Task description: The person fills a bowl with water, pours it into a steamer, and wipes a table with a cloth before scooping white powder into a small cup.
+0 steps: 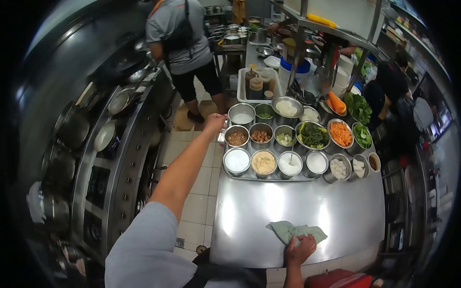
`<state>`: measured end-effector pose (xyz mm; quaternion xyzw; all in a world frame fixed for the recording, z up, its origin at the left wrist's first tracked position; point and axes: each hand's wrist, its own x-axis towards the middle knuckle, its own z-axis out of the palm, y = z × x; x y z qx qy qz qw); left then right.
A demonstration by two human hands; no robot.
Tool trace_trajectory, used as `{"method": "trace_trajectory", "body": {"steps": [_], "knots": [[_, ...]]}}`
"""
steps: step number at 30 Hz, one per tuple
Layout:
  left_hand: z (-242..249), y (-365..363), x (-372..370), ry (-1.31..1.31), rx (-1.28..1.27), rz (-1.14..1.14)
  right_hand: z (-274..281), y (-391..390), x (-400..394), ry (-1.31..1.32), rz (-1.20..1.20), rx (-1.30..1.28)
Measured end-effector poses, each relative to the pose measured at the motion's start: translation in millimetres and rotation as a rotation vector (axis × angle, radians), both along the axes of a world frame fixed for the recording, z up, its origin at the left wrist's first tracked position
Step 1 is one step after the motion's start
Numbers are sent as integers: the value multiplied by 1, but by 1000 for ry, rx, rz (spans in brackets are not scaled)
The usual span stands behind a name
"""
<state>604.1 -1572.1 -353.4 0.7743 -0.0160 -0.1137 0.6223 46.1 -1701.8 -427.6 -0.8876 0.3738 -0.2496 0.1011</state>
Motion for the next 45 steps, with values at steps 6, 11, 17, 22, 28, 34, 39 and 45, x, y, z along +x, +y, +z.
{"method": "trace_trajectory", "body": {"steps": [6, 11, 17, 22, 28, 34, 39, 45], "knots": [[-44, -37, 62, 140, 184, -139, 0, 2, 4, 33, -69, -23], [-44, -42, 55, -46, 130, -78, -2, 0, 5, 18, -92, -12], [-49, -23, 78, -106, 36, -56, 6, 2, 10, 17, -106, 25], [-7, 3, 78, -442, 209, 22, 8, 3, 12, -3, -99, 22], [85, 37, 53, -682, 429, -96, 5, -1, 4, -33, -91, -3], [174, 47, -65, -581, 333, -328, 2, -9, -15, -209, -40, -13], [186, 35, -184, -585, 279, -612, -21, -27, -40, -529, 209, 135], [156, -28, -324, -533, 291, -880, 33, -3, -144, -581, 161, 488]]}}
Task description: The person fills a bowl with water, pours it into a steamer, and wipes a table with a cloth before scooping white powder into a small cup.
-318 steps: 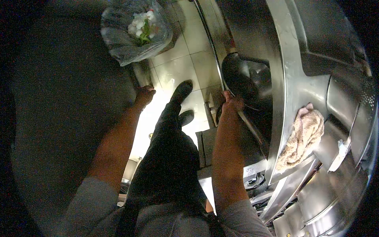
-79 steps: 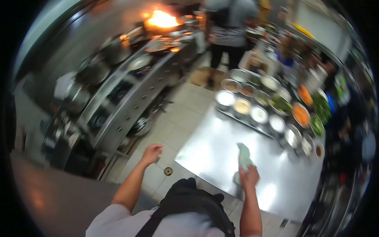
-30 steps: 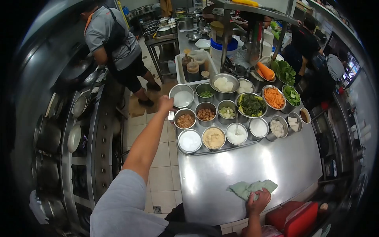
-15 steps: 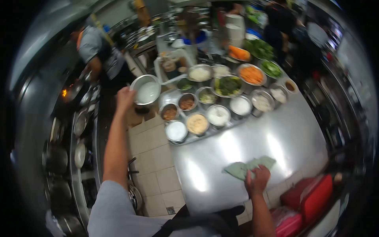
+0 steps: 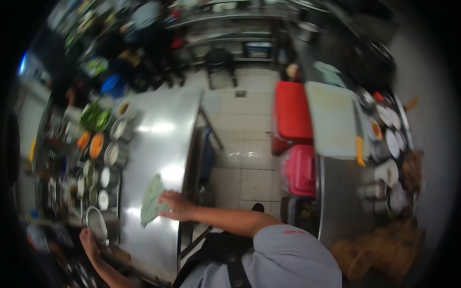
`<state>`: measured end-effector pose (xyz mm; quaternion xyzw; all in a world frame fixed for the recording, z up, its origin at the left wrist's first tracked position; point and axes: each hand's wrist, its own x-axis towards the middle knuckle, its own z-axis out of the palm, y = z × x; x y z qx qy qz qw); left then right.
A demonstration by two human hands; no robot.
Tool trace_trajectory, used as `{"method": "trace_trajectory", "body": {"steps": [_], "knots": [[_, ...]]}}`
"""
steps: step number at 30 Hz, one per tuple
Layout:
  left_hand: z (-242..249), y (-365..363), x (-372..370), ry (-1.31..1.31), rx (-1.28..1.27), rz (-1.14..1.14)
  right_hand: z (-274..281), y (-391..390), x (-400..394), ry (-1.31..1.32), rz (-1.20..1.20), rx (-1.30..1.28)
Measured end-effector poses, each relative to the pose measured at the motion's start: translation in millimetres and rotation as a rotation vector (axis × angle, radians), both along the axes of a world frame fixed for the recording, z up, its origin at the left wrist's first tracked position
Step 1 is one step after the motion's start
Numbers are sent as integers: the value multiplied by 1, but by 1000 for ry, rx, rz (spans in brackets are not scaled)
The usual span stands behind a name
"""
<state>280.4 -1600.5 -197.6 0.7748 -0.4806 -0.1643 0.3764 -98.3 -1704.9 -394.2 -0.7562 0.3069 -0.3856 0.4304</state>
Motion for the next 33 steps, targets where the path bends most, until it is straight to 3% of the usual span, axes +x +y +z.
{"method": "trace_trajectory", "body": {"steps": [2, 4, 6, 8, 10, 13, 19, 22, 24, 25, 26, 30, 33], "knots": [[-32, -33, -34, 114, -71, -63, -2, 4, -54, -9, -8, 78], [-29, -67, -106, 83, 20, -162, -5, 1, -103, 57, -44, 162], [-31, -99, -173, 138, 19, -263, -21, -8, -138, 63, -193, 155], [-64, -137, -196, 225, -16, -333, -27, -19, -174, 8, -381, 252], [-65, -166, -247, 176, 4, -389, -19, -34, -211, 1, -477, 223], [-73, -219, -303, 157, 39, -512, -6, -60, -269, -64, -630, 387], [-65, -320, -419, 99, 123, -827, 0, -90, -421, -246, -1120, 258], [-56, -362, -487, 114, 154, -1008, 53, -56, -516, -176, -1537, 241], [-66, -396, -529, 5, 91, -1136, 59, -23, -587, -138, -1733, 60], [-59, -401, -563, 69, 184, -1158, 76, -4, -616, -64, -1859, 31], [-53, -408, -592, 127, 281, -1175, 83, 8, -646, -172, -1942, -92], [-80, -452, -701, 47, 260, -1478, 127, 56, -756, -31, -2273, -54], [-66, -438, -793, 113, 327, -1611, 132, 79, -843, 79, -2453, -27]]}}
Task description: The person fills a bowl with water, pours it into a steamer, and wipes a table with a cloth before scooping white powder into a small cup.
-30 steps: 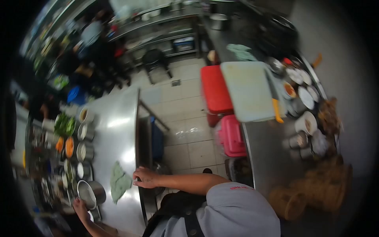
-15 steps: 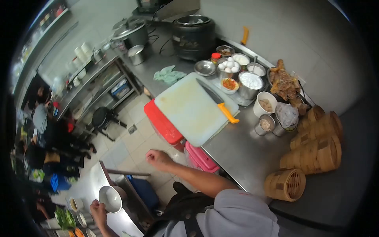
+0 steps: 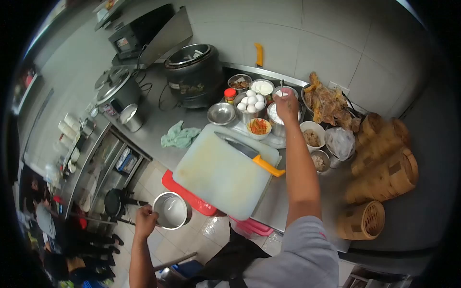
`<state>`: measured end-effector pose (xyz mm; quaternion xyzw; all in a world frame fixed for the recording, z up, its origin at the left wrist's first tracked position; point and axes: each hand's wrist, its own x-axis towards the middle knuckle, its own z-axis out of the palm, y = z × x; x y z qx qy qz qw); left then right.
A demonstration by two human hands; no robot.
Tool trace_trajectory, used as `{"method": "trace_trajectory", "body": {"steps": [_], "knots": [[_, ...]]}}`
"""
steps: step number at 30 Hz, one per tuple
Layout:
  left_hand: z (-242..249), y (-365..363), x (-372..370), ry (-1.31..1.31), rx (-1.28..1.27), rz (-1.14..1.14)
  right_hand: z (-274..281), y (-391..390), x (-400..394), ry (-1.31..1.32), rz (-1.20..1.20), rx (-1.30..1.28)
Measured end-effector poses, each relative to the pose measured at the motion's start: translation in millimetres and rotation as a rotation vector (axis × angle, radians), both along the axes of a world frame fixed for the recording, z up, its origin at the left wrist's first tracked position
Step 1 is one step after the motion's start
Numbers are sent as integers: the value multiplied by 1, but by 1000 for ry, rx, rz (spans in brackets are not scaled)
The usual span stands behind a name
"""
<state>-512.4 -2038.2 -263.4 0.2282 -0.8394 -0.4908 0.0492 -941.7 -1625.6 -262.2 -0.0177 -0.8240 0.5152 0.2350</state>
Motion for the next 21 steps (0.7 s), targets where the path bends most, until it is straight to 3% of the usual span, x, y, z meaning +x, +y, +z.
{"method": "trace_trajectory", "body": {"steps": [3, 6, 7, 10, 11, 12, 13, 19, 21], "knots": [[-9, 12, -79, -51, 55, -39, -1, 12, -63, -11, -92, 81], [-48, 14, -144, -75, 275, -58, -15, 20, -115, -140, -106, 223], [-55, 14, -162, -74, 279, -66, -20, 23, -133, -208, -93, 297], [-62, 26, -204, -154, 147, -136, -53, 32, -181, -49, -86, 372], [-66, 27, -213, -159, 151, -142, -55, 37, -193, -220, -3, 431], [-72, 28, -222, -164, 171, -146, -49, 37, -194, -393, 79, 483], [-77, 29, -230, -171, 190, -152, -46, 36, -191, -403, 71, 482], [-92, 24, -257, -264, 211, -233, -13, 58, -170, -245, 192, 371], [-94, 21, -264, -286, 231, -241, 10, 57, -147, -87, 211, 319]]}}
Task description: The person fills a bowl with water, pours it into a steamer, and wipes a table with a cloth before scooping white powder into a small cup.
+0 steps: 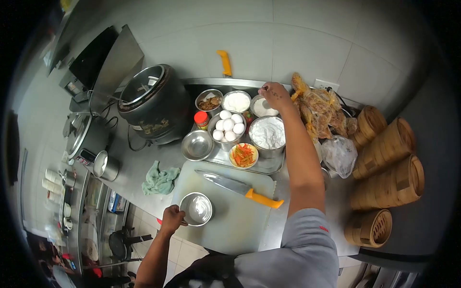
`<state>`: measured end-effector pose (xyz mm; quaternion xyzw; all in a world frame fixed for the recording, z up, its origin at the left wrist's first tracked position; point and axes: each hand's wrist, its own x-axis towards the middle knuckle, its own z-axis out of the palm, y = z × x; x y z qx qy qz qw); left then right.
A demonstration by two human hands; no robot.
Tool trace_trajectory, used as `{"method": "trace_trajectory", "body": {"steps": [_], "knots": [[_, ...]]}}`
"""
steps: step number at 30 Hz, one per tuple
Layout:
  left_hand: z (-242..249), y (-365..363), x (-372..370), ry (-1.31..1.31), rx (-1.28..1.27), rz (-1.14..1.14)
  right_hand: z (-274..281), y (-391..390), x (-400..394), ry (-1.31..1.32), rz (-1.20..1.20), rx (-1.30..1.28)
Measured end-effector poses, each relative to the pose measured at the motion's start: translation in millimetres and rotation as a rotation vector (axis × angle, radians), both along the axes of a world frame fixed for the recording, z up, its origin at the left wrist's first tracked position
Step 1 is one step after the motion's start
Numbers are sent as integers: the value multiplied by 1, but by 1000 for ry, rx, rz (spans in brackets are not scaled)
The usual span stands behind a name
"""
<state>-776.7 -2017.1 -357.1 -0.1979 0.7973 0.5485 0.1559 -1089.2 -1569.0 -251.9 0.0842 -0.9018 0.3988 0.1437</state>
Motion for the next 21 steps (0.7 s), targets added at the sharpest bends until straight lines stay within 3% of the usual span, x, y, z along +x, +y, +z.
{"method": "trace_trajectory", "body": {"steps": [6, 8, 11, 21], "knots": [[7, 0, -14, -14, -66, -90, 11, -12, 71, 342, -186, 57], [23, 5, -19, 103, -115, -200, 5, -13, 101, 386, -305, -323], [24, 3, -34, 128, -65, -190, -8, -8, 144, 243, -447, -491], [97, 61, -119, 187, 117, -140, -93, -18, 163, 288, -519, -576]]}}
